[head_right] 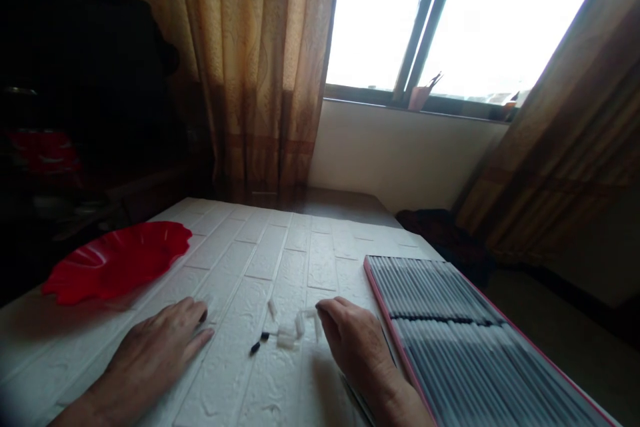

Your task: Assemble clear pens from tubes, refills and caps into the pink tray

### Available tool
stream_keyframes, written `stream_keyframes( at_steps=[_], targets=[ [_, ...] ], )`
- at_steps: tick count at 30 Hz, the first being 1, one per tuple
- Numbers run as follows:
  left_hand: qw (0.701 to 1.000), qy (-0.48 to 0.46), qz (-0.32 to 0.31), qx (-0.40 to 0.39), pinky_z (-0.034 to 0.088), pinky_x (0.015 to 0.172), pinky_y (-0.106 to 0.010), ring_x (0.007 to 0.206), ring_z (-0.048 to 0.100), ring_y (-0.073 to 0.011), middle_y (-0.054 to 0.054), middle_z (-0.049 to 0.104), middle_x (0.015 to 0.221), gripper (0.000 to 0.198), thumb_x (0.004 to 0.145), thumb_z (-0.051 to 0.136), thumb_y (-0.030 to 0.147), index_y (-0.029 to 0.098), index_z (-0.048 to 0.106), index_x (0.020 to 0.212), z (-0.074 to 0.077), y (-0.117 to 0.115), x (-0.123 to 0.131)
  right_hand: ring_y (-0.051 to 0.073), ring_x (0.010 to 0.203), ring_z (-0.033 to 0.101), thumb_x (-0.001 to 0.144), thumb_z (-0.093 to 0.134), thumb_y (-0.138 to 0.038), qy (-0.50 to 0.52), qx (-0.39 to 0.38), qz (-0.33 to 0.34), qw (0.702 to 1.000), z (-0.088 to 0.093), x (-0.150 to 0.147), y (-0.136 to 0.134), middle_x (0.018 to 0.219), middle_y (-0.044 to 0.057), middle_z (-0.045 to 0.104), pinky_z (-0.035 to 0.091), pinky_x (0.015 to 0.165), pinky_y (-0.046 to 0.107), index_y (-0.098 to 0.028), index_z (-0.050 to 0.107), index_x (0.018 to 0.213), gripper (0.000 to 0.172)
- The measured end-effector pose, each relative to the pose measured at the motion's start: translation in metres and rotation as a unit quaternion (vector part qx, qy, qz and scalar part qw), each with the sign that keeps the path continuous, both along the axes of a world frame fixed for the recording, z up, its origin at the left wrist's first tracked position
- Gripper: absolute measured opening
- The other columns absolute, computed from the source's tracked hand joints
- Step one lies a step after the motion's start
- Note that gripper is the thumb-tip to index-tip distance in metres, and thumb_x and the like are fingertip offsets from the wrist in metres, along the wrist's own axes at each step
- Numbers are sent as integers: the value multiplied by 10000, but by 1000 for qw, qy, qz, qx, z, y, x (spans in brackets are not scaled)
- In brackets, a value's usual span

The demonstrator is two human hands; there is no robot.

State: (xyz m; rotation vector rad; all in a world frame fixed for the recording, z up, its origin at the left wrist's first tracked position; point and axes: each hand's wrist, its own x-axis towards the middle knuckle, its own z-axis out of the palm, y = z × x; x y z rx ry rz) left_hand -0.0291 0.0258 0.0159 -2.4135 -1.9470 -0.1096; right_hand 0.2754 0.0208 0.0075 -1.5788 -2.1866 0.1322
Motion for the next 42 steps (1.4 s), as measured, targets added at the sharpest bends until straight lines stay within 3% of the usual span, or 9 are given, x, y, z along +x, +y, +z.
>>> stream_keyframes(
  at_steps=[6,9,14,18,23,30,34,39,42],
  targets=[
    [1000,5,-15,-20,513,758,-369,883,714,-287,-100,725,897,200,932,467,187,182,663,891,4,-4,7,261,869,711,966,396,-285,-10,-31,-31,999,7,12,1,962,113,767,481,752,344,-196,733,999,350],
    [997,-32,-66,-38,503,715,-307,810,718,-223,-40,717,862,216,959,433,231,218,633,880,4,-6,14,240,728,700,924,474,-276,-33,-67,-45,996,14,23,-4,809,83,771,446,642,310,-215,758,871,295],
    [967,-203,-150,-27,486,710,-280,790,699,-197,-12,694,853,253,972,361,330,244,578,874,-4,-12,25,186,542,625,750,662,-228,-68,-159,-61,983,27,36,-23,589,29,719,302,487,264,-243,757,643,144],
    [926,-322,-156,-121,466,564,-236,574,675,-165,28,680,689,229,972,345,380,256,520,890,-11,-17,30,263,730,703,670,714,-222,-131,-263,-91,951,37,24,-37,751,68,781,374,565,289,-255,795,708,95],
    [841,-475,-110,-235,454,448,-210,421,597,-130,51,645,650,433,941,420,611,229,480,1137,-31,-19,34,383,906,730,701,643,-100,-247,-247,-96,932,35,0,-40,925,184,788,484,676,362,-159,799,824,207],
    [675,-653,-4,-344,385,338,-155,485,655,-136,5,692,740,524,725,753,640,218,596,993,-32,-18,42,348,864,730,766,562,-62,-245,-216,-60,943,21,-1,-41,878,157,780,474,653,353,-167,740,800,209],
    [631,-694,44,-345,482,435,-152,631,730,-157,-29,736,839,414,751,789,553,206,600,872,-12,-19,42,266,752,711,810,540,-72,-131,-177,-22,975,23,-6,-40,804,89,761,443,623,321,-186,683,900,204],
    [551,-761,178,-291,538,468,-164,669,759,-166,-78,769,968,338,779,822,406,194,604,926,0,-16,43,156,622,661,793,552,-70,123,-159,76,977,20,-20,-37,764,8,754,449,598,251,-220,562,1231,464],
    [517,-783,221,-268,551,460,-164,649,767,-163,-92,776,1008,233,827,791,276,192,602,934,3,-16,44,130,589,623,764,606,-112,189,-183,130,956,12,-29,-40,710,-8,729,419,558,219,-222,659,1052,313]
  ],
)
